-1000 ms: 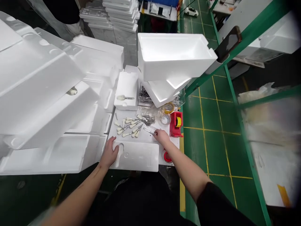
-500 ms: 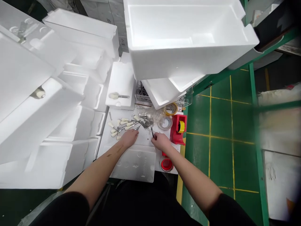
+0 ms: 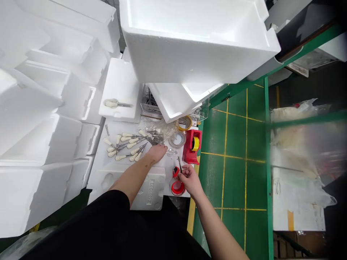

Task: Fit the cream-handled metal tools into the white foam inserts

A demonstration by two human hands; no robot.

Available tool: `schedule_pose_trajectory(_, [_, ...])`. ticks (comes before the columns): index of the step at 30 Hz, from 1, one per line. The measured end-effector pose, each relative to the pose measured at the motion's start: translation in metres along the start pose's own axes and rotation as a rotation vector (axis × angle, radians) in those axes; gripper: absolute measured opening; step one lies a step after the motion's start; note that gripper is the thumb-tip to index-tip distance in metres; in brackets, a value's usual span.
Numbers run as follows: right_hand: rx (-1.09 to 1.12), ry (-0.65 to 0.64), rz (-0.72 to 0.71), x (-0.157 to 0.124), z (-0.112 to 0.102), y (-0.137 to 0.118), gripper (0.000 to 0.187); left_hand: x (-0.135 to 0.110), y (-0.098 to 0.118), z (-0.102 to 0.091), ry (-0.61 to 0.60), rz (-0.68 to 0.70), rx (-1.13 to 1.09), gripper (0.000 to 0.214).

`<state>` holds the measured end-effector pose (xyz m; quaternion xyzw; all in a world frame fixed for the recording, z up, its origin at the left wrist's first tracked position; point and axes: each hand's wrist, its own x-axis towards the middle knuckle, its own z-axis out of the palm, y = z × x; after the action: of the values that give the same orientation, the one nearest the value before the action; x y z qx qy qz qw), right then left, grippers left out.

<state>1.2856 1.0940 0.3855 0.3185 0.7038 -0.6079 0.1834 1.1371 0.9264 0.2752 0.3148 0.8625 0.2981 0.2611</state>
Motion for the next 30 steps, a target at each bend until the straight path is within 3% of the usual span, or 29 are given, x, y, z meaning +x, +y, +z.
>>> schedule_pose_trajectory(3, [0.114, -0.015, -0.019, 0.008, 0.003, -0.010, 0.030, -0.018, 0.006, -0.022, 0.051, 0.019, -0.062, 0.015])
schedule_pose_trajectory(6, [0.268, 0.003, -0.067, 0.008, 0.008, -0.028, 0.025, -0.057, 0.024, -0.051, 0.141, 0.016, -0.176, 0.018])
schedule_pose_trajectory(10, [0.254, -0.127, -0.121, -0.004, 0.031, -0.058, 0.028, -0.116, 0.053, -0.080, 0.268, -0.213, -0.628, 0.025])
schedule_pose_trajectory(15, [0.024, -0.134, -0.236, -0.022, 0.078, -0.079, 0.031, -0.154, 0.069, -0.079, 0.273, -0.283, -0.874, 0.021])
schedule_pose_trajectory(18, [0.032, -0.192, -0.217, -0.024, 0.092, -0.075, 0.033, -0.169, 0.060, -0.071, 0.283, -0.393, -1.126, 0.022])
schedule_pose_trajectory(20, [0.035, -0.175, -0.176, -0.017, 0.089, -0.069, 0.037, -0.185, 0.046, -0.070, 0.362, -0.518, -1.286, 0.024])
schedule_pose_trajectory(22, [-0.121, -0.082, -0.149, -0.002, 0.079, -0.064, 0.038, -0.209, 0.027, -0.070, 0.451, -0.584, -1.312, 0.028])
schedule_pose_trajectory(27, [-1.117, 0.004, -0.203, 0.057, 0.062, -0.058, 0.017, -0.297, -0.016, -0.053, 0.494, -0.649, -1.306, 0.040])
schedule_pose_trajectory(30, [-1.279, -0.021, -0.165, 0.080, 0.067, -0.058, 0.012, -0.347, -0.027, -0.022, 0.548, -0.721, -1.283, 0.042])
